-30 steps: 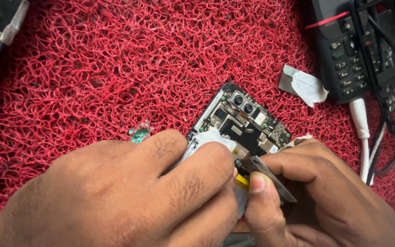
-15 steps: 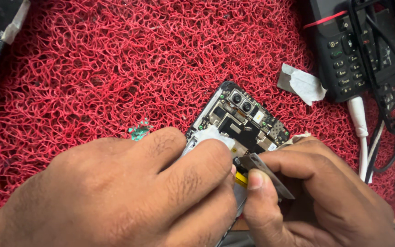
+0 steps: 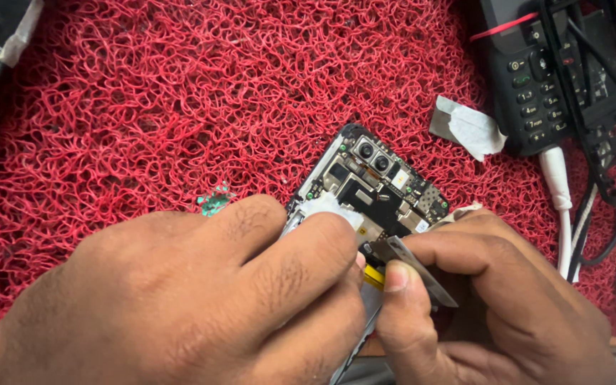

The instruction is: The person uses a metal prying tool to carefully lift and separate a component from the internal frame of a disassembled mobile phone. They repeatedly insert the tool under the part and gently pry it loose while holding the phone steady with the other hand.

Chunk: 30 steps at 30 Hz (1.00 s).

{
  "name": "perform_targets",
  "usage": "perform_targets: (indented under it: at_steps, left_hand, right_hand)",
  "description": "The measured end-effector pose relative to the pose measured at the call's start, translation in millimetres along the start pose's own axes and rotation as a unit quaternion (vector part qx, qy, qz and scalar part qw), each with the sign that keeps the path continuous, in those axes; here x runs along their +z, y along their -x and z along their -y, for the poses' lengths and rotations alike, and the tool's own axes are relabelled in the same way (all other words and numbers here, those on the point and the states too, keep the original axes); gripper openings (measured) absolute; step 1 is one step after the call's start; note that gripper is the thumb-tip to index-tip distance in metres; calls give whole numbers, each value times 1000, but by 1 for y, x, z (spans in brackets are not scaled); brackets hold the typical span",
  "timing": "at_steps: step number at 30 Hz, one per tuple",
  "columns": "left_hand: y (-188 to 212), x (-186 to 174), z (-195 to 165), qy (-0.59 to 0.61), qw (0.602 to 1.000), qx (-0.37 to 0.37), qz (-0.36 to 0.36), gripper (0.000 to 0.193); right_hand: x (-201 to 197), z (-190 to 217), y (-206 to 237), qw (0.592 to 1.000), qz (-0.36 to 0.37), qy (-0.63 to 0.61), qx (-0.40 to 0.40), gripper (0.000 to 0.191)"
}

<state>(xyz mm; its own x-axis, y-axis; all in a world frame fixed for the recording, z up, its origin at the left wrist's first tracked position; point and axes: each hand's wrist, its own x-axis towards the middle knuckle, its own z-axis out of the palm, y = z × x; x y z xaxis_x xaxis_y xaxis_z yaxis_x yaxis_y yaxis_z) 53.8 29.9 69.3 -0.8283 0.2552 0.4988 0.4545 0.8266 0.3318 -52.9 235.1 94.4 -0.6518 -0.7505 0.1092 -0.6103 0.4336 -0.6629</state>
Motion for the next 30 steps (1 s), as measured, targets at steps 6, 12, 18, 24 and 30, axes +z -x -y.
perform_targets:
  at_steps: [6, 12, 18, 24, 30]
  left_hand:
    - [0, -1, 0, 5, 1000, 0, 0, 24]
    - [1, 0, 0, -12, 1000, 5, 2, 25]
    - [0, -1, -1, -3, 1000, -5, 0, 24]
    - [0, 1, -1, -1, 1000, -5, -3, 23]
    - [-3, -2, 0, -6, 1000, 1, -3, 24]
  right_hand:
    - [0, -2, 2, 1000, 1, -7, 6, 18]
    - [-4, -3, 0, 1000, 21, -7, -2, 19]
    - [-3, -3, 3, 1000, 22, -8, 4, 17]
    - [-4, -5, 3, 1000, 25, -1, -3, 16]
    - [5, 2, -1, 1000, -8, -24, 5, 15]
